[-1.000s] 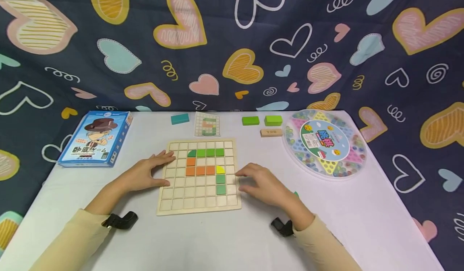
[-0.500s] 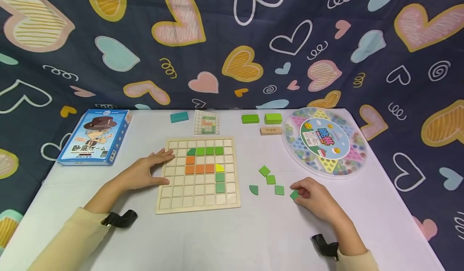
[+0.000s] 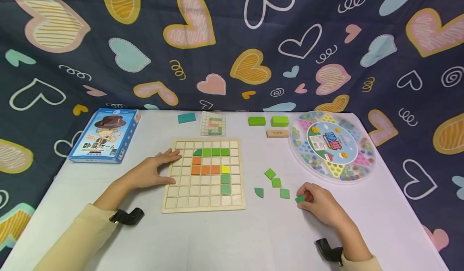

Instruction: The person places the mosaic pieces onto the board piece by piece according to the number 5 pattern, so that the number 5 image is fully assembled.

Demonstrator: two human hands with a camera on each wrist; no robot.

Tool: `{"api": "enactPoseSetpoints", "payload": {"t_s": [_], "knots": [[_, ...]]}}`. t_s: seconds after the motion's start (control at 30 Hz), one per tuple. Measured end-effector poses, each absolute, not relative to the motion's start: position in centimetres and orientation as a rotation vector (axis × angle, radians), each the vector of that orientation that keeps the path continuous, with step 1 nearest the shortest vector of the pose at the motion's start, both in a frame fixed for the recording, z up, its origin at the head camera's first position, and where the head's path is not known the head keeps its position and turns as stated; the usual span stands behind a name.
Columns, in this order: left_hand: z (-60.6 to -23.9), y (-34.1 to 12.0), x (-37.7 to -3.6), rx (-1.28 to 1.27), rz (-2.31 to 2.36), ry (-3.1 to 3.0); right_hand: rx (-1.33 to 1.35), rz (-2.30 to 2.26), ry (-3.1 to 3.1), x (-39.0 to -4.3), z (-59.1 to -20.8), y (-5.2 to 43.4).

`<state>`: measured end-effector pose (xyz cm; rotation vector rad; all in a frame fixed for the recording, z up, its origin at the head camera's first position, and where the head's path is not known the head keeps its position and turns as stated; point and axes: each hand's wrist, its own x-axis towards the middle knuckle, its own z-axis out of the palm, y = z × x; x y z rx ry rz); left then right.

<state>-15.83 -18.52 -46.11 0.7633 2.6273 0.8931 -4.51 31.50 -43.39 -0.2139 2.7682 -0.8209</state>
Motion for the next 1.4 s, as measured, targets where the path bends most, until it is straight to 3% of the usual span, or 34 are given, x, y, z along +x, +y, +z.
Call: {"api": "enactPoseSetpoints", "payload": {"t_s": [0.2,0.5,0.73,1.4], "knots": [[-46.1,-18.4,-16.0,0.777,0.902,2.624,-0.251,-0.958,2.766,-4.4,-42.6,29.8],[-46.2,-18.6,-16.1,0.771,0.915,2.616,-0.565,-1.262,2.473,-6.2,-42.6,22.2],[-46.2,-18.5,-16.0,0.784,0.929,2.606,-0.585,-1.215,2.408,-7.5,-43.6,18.0],[-46.1,-18.4,-15.9,0.778,0.903,2.618,-0.882,-0.99,2.58,-8.3,-44.3,16.3]]}}
